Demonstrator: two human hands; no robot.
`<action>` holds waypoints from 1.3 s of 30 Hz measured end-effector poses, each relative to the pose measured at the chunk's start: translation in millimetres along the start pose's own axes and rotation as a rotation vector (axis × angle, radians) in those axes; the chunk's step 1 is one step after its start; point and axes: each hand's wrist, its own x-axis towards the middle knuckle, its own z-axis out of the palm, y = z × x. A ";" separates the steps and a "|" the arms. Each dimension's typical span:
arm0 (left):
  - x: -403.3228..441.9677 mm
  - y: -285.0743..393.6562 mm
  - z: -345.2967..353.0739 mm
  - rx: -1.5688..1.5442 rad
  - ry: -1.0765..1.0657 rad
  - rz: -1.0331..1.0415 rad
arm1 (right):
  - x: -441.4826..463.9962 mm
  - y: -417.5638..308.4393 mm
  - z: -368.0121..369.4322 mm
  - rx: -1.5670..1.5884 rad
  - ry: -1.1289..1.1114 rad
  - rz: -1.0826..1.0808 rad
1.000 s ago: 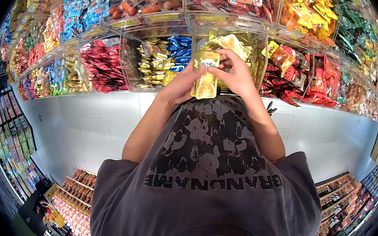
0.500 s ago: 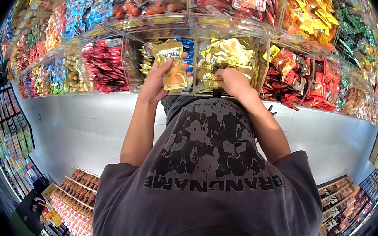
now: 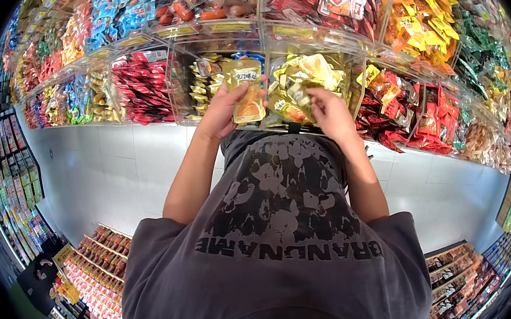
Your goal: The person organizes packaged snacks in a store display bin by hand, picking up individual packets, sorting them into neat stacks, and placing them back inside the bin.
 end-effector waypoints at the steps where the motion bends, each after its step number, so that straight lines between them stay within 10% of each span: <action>1: 1.7 -3.8 1.4 0.000 -0.003 -0.004 | 2.1 -1.1 -5.7 0.077 0.008 0.062; 12: 11.5 -33.6 37.3 0.069 -0.006 0.056 | 5.5 -56.6 15.2 0.562 0.049 0.080; 39: 0.2 -31.3 49.4 -0.274 -0.111 -0.216 | -11.1 -91.5 4.4 -0.185 0.000 -0.194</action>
